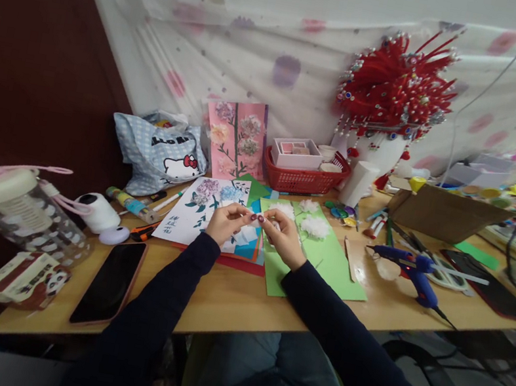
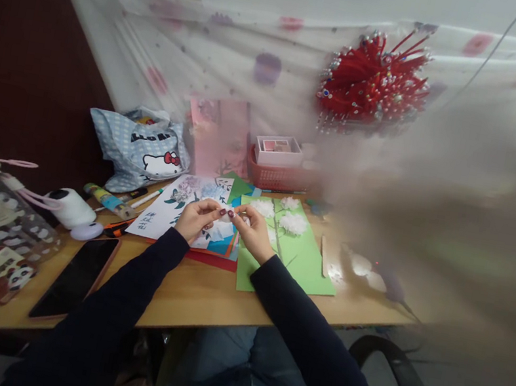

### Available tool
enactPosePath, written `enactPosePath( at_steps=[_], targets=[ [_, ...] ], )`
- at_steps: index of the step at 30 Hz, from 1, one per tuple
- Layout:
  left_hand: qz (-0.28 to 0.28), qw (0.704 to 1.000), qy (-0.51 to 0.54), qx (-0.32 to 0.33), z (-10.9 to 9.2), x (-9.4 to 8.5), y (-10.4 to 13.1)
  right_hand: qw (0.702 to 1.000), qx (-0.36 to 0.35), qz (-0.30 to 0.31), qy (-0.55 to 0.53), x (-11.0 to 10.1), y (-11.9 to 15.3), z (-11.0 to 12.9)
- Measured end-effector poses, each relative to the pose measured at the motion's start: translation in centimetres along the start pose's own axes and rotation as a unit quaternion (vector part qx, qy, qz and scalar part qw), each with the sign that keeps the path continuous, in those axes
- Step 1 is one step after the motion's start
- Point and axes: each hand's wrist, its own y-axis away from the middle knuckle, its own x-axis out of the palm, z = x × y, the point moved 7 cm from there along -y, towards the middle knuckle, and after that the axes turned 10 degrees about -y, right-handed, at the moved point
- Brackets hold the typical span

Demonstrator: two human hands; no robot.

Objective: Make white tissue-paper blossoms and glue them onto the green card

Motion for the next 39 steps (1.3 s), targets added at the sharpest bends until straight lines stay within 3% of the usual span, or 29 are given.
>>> enactPosePath(
  at_steps=[9,15,20,39],
  targets=[
    [0.004,1.0,0.01,0.017,-0.3,-0.1,0.1,0.999,-0.013,-0.009,-0.035,0.0,0.0,0.0],
    [0.033,0.999,-0.017,0.04,-1.3,0.5,0.3,0.992,0.059,0.065,-0.086,1.3,0.3,-0.9],
    [0.064,0.994,-0.044,0.08,-1.7,0.7,0.3,0.984,0.09,0.063,-0.138,1.3,0.4,-1.1],
    [0.098,0.99,-0.068,0.081,-1.4,1.2,0.3,0.983,0.115,0.073,-0.124,1.4,0.3,-1.4]
  ],
)
